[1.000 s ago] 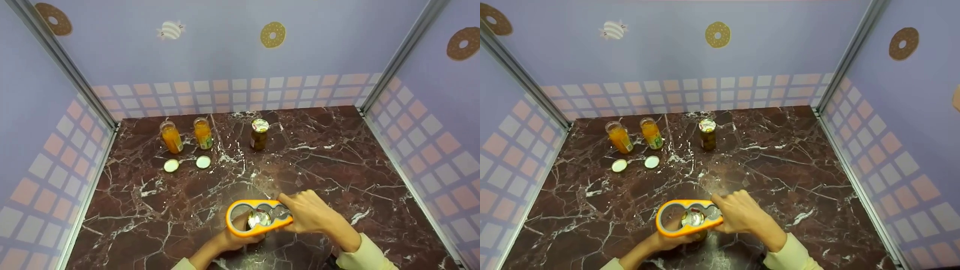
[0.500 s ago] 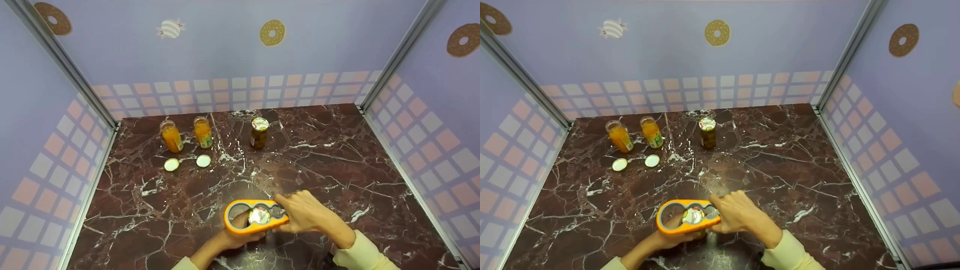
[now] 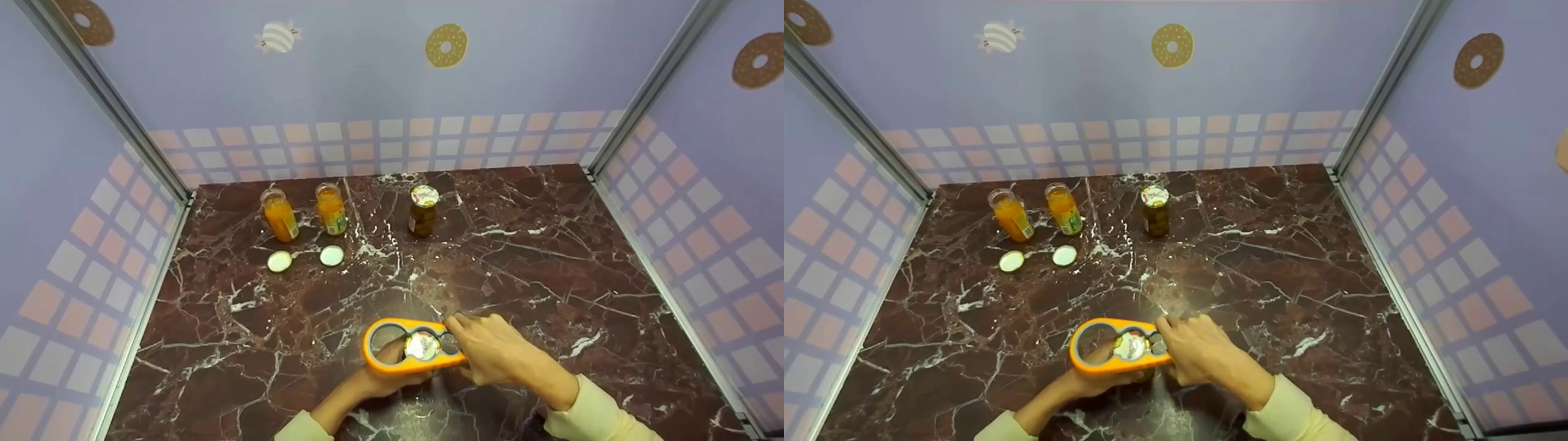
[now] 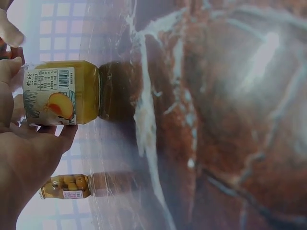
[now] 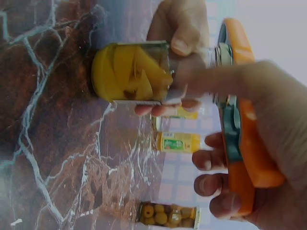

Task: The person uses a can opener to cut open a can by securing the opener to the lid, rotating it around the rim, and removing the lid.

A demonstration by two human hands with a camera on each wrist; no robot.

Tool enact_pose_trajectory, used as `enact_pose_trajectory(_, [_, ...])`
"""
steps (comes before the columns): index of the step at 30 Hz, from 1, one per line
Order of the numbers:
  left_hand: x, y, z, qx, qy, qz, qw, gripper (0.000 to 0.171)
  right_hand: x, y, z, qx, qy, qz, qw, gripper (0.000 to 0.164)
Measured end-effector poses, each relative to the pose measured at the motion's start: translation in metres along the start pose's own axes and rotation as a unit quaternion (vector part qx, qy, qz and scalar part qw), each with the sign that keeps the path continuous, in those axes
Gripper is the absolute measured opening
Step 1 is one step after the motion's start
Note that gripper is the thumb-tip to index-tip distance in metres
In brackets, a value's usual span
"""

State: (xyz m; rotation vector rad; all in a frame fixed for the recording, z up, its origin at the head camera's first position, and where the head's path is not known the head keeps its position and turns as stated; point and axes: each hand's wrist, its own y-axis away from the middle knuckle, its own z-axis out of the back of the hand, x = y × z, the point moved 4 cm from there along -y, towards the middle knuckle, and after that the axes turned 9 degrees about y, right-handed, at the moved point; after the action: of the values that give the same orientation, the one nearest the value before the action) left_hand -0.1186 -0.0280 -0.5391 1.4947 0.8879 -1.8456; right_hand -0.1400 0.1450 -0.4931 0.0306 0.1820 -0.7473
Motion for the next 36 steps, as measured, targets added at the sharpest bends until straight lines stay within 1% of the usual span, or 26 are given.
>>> enact_pose_trajectory(1, [0.0, 0.0, 0.0, 0.0, 0.002, 0.003, 1.0, 0.058, 0.001, 0.0, 0.001, 0.001, 0.004, 0.002, 1.0, 0.063])
enact_pose_trajectory(2, [-0.001, 0.0, 0.0, -0.002, -0.011, 0.003, 0.9999, 0.058, 0.002, 0.0, 0.001, 0.001, 0.008, 0.005, 1.0, 0.064])
enact_pose_trajectory(5, [0.0, 0.0, 0.0, 0.004, -0.013, 0.008, 0.9999, 0.059, 0.005, 0.002, 0.003, 0.005, 0.019, 0.011, 1.0, 0.073])
enact_pose_trajectory(6, [0.001, 0.0, 0.0, 0.003, -0.02, 0.007, 0.9998, 0.06, 0.006, 0.002, 0.003, 0.009, 0.021, 0.012, 1.0, 0.077])
enact_pose_trajectory(9, [0.008, 0.0, 0.001, 0.003, -0.037, 0.003, 0.9993, 0.061, 0.009, 0.003, 0.004, 0.016, 0.029, 0.014, 0.999, 0.09])
enact_pose_trajectory(10, [0.012, -0.001, 0.002, 0.004, -0.038, 0.002, 0.9993, 0.061, 0.01, 0.003, 0.005, 0.017, 0.032, 0.014, 0.999, 0.093])
enact_pose_trajectory(11, [0.015, -0.002, 0.002, 0.005, -0.029, 0.002, 0.9995, 0.061, 0.01, 0.004, 0.005, 0.018, 0.036, 0.014, 0.999, 0.096])
enact_pose_trajectory(12, [0.019, -0.002, 0.003, 0.005, -0.04, -0.002, 0.9992, 0.061, 0.011, 0.004, 0.006, 0.019, 0.039, 0.015, 0.999, 0.098])
enact_pose_trajectory(14, [0.025, -0.004, 0.003, 0.009, -0.024, 0.0, 0.9997, 0.061, 0.012, 0.005, 0.007, 0.027, 0.044, 0.015, 0.999, 0.101])
enact_pose_trajectory(16, [0.029, -0.004, 0.002, 0.013, 0.0, 0.007, 0.9999, 0.062, 0.012, 0.006, 0.009, 0.046, 0.048, 0.014, 0.998, 0.104])
enact_pose_trajectory(19, [0.029, -0.003, 0.001, 0.01, -0.026, 0.006, 0.9996, 0.063, 0.014, 0.005, 0.011, 0.067, 0.053, 0.006, 0.996, 0.104])
enact_pose_trajectory(20, [0.028, -0.002, 0.002, 0.007, -0.047, 0.005, 0.9989, 0.063, 0.015, 0.005, 0.012, 0.069, 0.056, 0.001, 0.996, 0.104])
enact_pose_trajectory(22, [0.027, -0.001, 0.001, 0.005, -0.06, 0.009, 0.9981, 0.063, 0.016, 0.004, 0.014, 0.068, 0.065, -0.009, 0.996, 0.102])
enact_pose_trajectory(24, [0.028, -0.001, 0.0, 0.014, -0.027, 0.02, 0.9993, 0.063, 0.018, 0.004, 0.015, 0.063, 0.074, -0.019, 0.995, 0.103])
enact_pose_trajectory(25, [0.028, -0.001, 0.0, 0.018, -0.03, 0.017, 0.9992, 0.063, 0.019, 0.004, 0.015, 0.058, 0.082, -0.023, 0.995, 0.104])
enact_pose_trajectory(26, [0.028, -0.002, 0.0, 0.023, -0.012, 0.021, 0.9995, 0.064, 0.02, 0.004, 0.016, 0.054, 0.093, -0.026, 0.994, 0.102])
enact_pose_trajectory(27, [0.028, -0.002, 0.0, 0.028, -0.004, 0.021, 0.9994, 0.064, 0.021, 0.004, 0.016, 0.049, 0.105, -0.027, 0.993, 0.101])
enact_pose_trajectory(28, [0.027, -0.003, -0.001, 0.032, -0.001, 0.019, 0.9993, 0.064, 0.021, 0.004, 0.017, 0.044, 0.118, -0.027, 0.992, 0.1])
enact_pose_trajectory(29, [0.027, -0.003, 0.0, 0.034, -0.007, 0.013, 0.9993, 0.065, 0.022, 0.004, 0.018, 0.038, 0.133, -0.025, 0.99, 0.097])
enact_pose_trajectory(30, [0.027, -0.003, 0.0, 0.033, -0.028, 0.006, 0.999, 0.066, 0.023, 0.004, 0.019, 0.03, 0.148, -0.024, 0.988, 0.093])
enact_pose_trajectory(31, [0.027, -0.003, 0.0, 0.03, -0.033, 0.002, 0.999, 0.066, 0.024, 0.004, 0.019, 0.024, 0.163, -0.023, 0.986, 0.089])
enact_pose_trajectory(33, [0.027, -0.003, 0.0, 0.027, -0.028, 0.005, 0.9992, 0.066, 0.025, 0.004, 0.021, 0.019, 0.185, -0.025, 0.982, 0.084])
enact_pose_trajectory(35, [0.029, -0.003, 0.0, 0.022, -0.012, 0.01, 0.9996, 0.067, 0.026, 0.003, 0.021, 0.026, 0.195, -0.029, 0.98, 0.085])
enact_pose_trajectory(36, [0.029, -0.004, -0.001, 0.024, 0.006, 0.015, 0.9996, 0.066, 0.026, 0.003, 0.022, 0.032, 0.196, -0.034, 0.979, 0.087])
